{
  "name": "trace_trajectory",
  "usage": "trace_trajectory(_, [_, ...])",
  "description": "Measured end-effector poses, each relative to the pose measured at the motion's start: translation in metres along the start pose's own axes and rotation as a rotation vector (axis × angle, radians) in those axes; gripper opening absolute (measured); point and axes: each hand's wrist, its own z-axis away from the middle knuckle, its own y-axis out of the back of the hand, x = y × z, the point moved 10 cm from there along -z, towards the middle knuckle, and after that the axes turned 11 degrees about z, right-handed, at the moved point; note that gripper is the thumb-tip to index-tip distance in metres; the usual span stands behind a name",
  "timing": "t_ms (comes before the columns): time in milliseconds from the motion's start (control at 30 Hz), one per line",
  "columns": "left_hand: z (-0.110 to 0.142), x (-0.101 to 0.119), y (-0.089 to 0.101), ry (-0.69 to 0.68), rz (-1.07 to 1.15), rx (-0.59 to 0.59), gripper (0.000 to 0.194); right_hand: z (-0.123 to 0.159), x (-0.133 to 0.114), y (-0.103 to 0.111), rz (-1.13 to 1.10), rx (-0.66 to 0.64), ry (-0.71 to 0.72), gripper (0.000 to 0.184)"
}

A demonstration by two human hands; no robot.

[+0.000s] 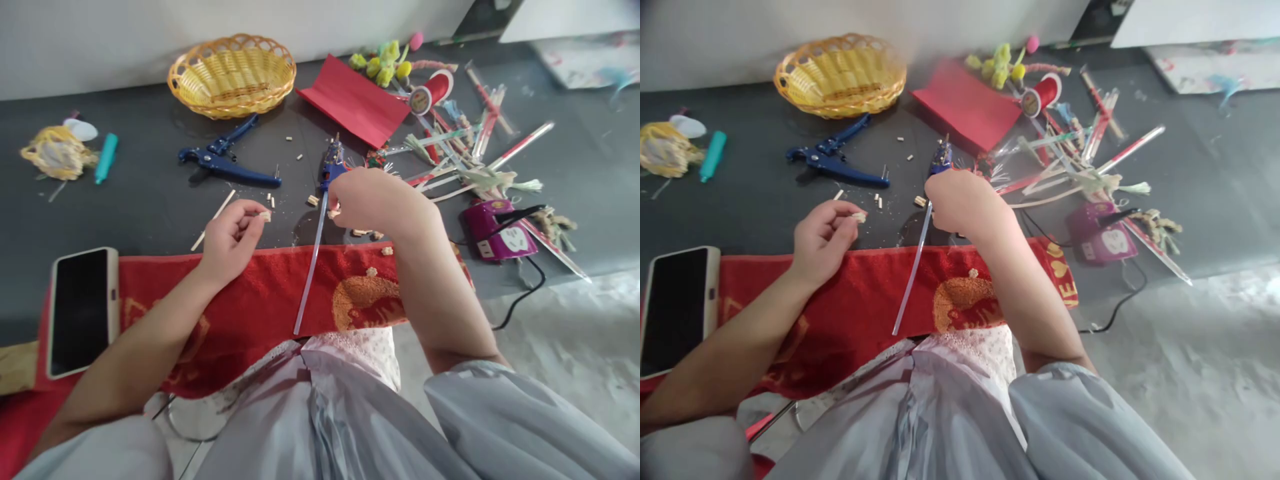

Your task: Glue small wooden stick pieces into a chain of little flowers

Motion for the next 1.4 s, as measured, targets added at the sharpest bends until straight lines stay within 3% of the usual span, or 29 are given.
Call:
trace_trajectory(67, [0.003, 0.012, 0.000, -0.085, -0.193, 0.015, 0.009, -0.002, 0.000, 0.003, -0.044, 0.067, 0.009, 0.018])
trace_trajectory(167, [0.005, 0.017, -0.004, -0.109, -0.274, -0.009, 0.010, 0.000, -0.012, 0.021, -0.188, 0.158, 0.071, 0.007])
trace_trajectory(300, [0.006, 0.017, -0.006, -0.100, -0.301, -0.010, 0.011, 0.008, -0.050, 0.036, -0.347, 0.157, 0.254, 0.016])
trace_trajectory(433, [0.006, 0.019, -0.006, -0.132, -0.397, 0.000, 0.010, 0.018, -0.079, 0.037, -0.270, 0.252, 0.410, 0.020])
trace_trajectory(600, [0.010, 0.028, -0.007, -0.296, -0.502, 0.016, 0.009, 0.025, -0.089, 0.034, -0.124, 0.453, 0.469, 0.024])
trace_trajectory(733, [0.013, 0.036, -0.008, -0.382, -0.468, 0.000, 0.015, 0.028, -0.085, 0.041, -0.286, 0.557, 0.487, 0.019])
trace_trajectory(867, [0.016, 0.043, -0.011, -0.428, -0.411, -0.030, 0.015, 0.022, -0.072, 0.043, -0.734, 0.482, 0.467, 0.014])
trace_trajectory(967, [0.019, 0.049, -0.017, -0.503, -0.441, -0.065, 0.017, 0.017, -0.070, 0.040, -0.912, 0.437, 0.471, 0.016])
trace_trajectory(1067, [0.024, 0.054, -0.021, -0.598, -0.475, -0.085, 0.025, 0.017, -0.070, 0.039, -0.960, 0.440, 0.497, 0.015])
trace_trajectory(1233, [0.025, 0.053, -0.023, -0.625, -0.495, -0.099, 0.035, 0.017, -0.071, 0.036, -0.964, 0.414, 0.514, 0.015])
trace_trajectory(1400, [0.028, 0.059, -0.020, -0.695, -0.525, -0.034, 0.027, 0.019, -0.069, 0.039, -0.955, 0.434, 0.521, 0.014])
